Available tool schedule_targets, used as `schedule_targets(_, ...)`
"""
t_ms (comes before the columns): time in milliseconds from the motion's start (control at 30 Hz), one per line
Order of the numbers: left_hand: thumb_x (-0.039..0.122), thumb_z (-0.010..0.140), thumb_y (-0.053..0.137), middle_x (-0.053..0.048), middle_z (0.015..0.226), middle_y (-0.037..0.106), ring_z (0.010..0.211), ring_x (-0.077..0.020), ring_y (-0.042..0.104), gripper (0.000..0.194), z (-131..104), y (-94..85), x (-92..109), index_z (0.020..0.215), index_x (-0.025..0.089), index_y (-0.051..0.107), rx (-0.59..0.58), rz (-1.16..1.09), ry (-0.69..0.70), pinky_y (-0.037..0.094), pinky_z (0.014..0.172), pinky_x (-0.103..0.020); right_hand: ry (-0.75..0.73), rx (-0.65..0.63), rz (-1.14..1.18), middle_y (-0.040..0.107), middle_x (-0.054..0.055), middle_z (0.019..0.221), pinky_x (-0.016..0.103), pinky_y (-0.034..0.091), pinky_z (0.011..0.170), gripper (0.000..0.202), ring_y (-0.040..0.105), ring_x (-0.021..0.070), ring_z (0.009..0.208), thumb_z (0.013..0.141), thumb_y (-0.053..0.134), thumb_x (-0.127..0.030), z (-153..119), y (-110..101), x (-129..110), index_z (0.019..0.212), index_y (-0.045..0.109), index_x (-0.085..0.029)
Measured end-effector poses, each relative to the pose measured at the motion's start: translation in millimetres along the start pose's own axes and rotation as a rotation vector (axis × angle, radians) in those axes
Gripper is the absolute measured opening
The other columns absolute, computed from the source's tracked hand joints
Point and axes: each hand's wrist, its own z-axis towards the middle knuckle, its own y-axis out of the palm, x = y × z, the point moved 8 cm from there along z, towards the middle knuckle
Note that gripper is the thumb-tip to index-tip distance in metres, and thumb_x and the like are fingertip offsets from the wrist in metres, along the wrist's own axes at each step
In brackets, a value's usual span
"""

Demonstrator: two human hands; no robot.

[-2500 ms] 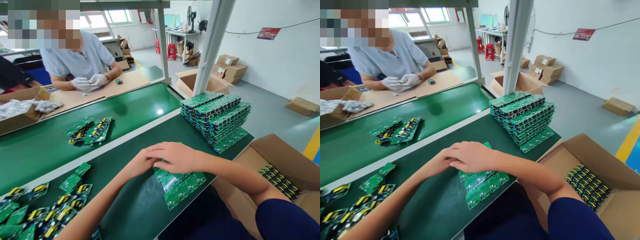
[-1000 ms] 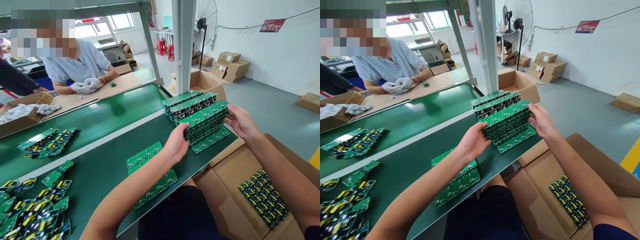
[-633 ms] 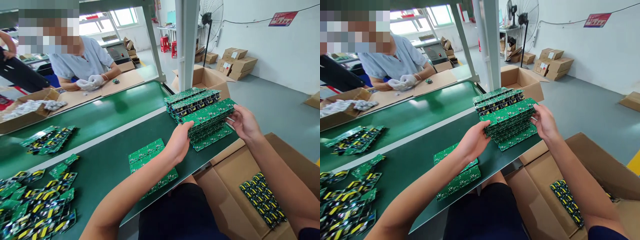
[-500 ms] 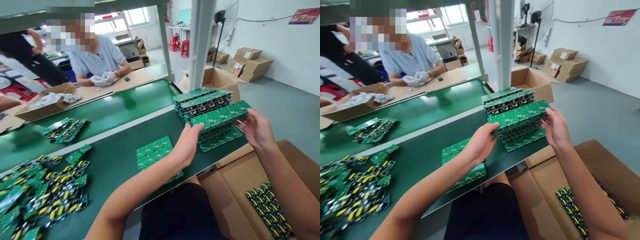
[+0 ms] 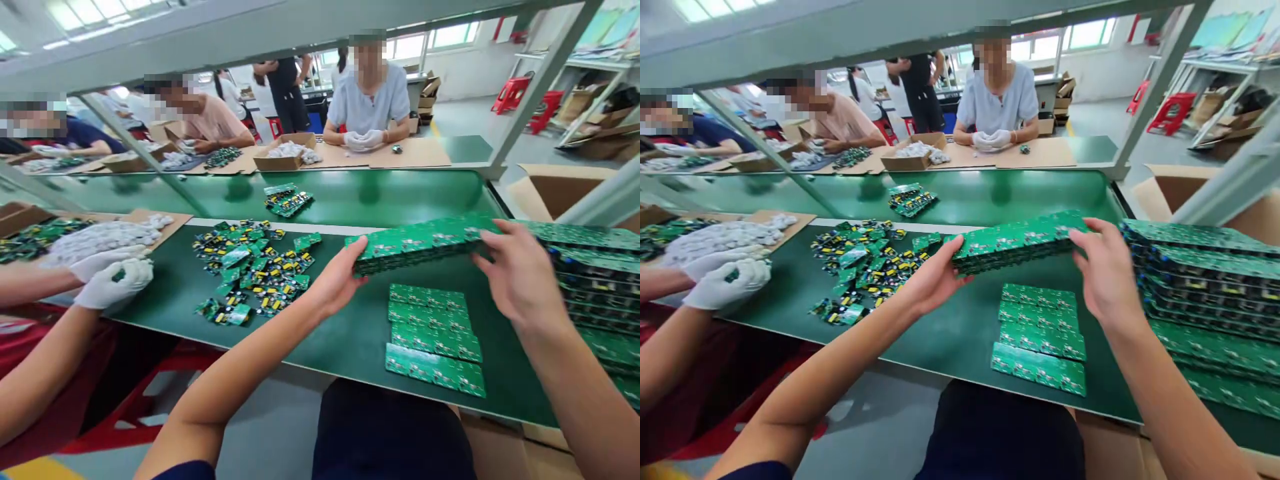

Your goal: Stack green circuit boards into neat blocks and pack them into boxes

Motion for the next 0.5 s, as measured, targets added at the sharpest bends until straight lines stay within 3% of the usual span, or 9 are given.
schedule_targets(133, 0.054, 0.078, 0.066, -0.001, 0.106, 0.071, 0.107, -0.0229, 0.062, 0.032, 37.0, -98.9, 31.9, 0.097, 0.028, 0.063, 0.182, 0.009, -0.043, 0.047, 0.088, -0.039, 0.15, -0.235, -0.055, 0.054, -0.004, 0.077, 0.026, 0.041, 0.063, 0.03, 0.051, 0.0138, 0.075, 0.052, 0.068, -0.034, 57.9, 136.6, 47.1, 0.076, 0.052, -0.025)
schedule_targets(233, 0.049, 0.07, 0.074, -0.003, 0.087, 0.07, 0.088, -0.0224, 0.064, 0.033, 74.7, -170.9, 70.0, 0.089, 0.025, 0.061, 0.308, 0.017, 0.006, 0.049, 0.076, -0.037, 0.155, -0.387, -0.053, 0.051, -0.003, 0.074, 0.025, 0.036, 0.058, 0.027, 0.045, 0.013, 0.068, 0.053, 0.063, -0.035, 93.9, 240.7, 74.6, 0.071, 0.047, -0.023)
schedule_targets(367, 0.048, 0.067, 0.076, -0.001, 0.073, 0.062, 0.075, -0.0177, 0.06, 0.035, 135.5, -259.2, 138.0, 0.08, 0.022, 0.056, 0.479, 0.045, 0.204, 0.047, 0.065, -0.03, 0.063, -0.48, -0.004, 0.048, -0.003, 0.071, 0.025, 0.034, 0.057, 0.02, 0.044, 0.0133, 0.067, 0.059, 0.055, -0.032, 144.0, 384.5, 93.0, 0.072, 0.044, -0.023)
schedule_targets(500, 0.046, 0.072, 0.07, 0.001, 0.083, 0.062, 0.083, -0.0143, 0.06, 0.032, 191.6, -328.7, 200.2, 0.083, 0.023, 0.052, 0.586, 0.136, 0.477, 0.047, 0.069, -0.026, -0.051, -0.545, 0.04, 0.049, -0.004, 0.072, 0.024, 0.039, 0.063, 0.013, 0.048, 0.0132, 0.073, 0.066, 0.05, -0.029, 191.9, 519.5, 104.4, 0.076, 0.044, -0.024)
